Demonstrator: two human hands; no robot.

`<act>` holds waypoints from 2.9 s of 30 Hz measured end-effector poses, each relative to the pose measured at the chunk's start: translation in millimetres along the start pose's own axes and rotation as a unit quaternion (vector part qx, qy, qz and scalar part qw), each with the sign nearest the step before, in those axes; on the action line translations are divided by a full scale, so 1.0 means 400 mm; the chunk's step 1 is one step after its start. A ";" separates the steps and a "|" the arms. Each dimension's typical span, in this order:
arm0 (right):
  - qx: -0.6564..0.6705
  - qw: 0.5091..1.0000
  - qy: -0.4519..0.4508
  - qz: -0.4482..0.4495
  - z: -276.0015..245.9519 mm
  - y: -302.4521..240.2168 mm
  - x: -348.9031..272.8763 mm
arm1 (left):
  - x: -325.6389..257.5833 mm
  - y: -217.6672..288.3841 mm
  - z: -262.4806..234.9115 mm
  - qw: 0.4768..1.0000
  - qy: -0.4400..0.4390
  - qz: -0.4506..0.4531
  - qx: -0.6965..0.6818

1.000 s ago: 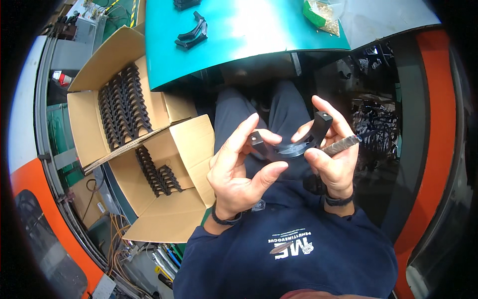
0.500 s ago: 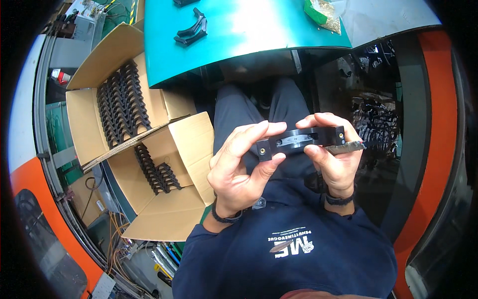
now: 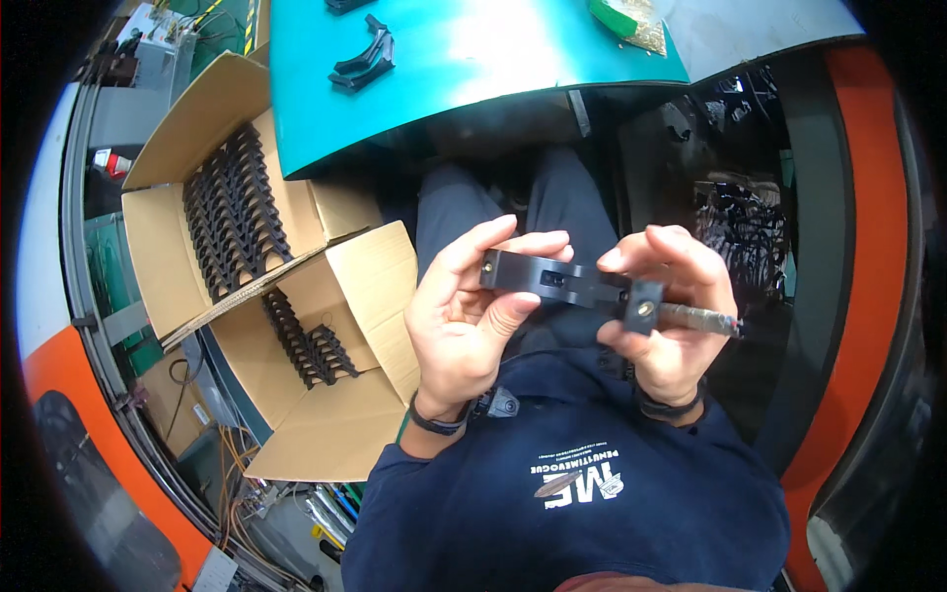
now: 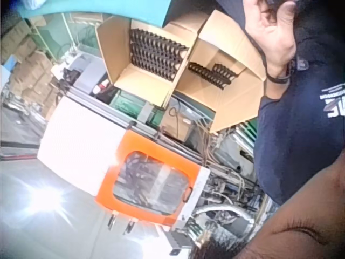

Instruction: Inspecting, cleaning, and installing plastic components into an industrial mold.

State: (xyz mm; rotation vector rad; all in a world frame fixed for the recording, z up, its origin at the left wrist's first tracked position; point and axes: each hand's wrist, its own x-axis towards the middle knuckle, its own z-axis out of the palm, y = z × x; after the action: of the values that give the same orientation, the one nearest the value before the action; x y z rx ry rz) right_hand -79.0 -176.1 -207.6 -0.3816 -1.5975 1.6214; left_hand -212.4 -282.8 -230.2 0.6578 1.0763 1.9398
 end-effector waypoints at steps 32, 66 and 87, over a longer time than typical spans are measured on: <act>0.122 0.947 0.056 0.292 -0.015 0.047 -0.001 | -0.015 -0.002 0.001 0.934 0.021 0.214 0.287; 0.262 0.894 -0.023 0.363 0.006 0.039 -0.031 | -0.023 -0.024 0.020 0.968 0.179 0.129 0.116; 0.171 0.943 -0.012 0.285 -0.011 0.070 -0.031 | 0.010 -0.031 -0.005 0.995 0.098 -0.016 -0.002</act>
State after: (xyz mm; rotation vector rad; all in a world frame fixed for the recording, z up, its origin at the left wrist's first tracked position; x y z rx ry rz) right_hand -77.5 -178.4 -238.3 -0.6823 -1.2427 2.3033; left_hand -211.2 -276.3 -241.8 0.4516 1.1940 2.0084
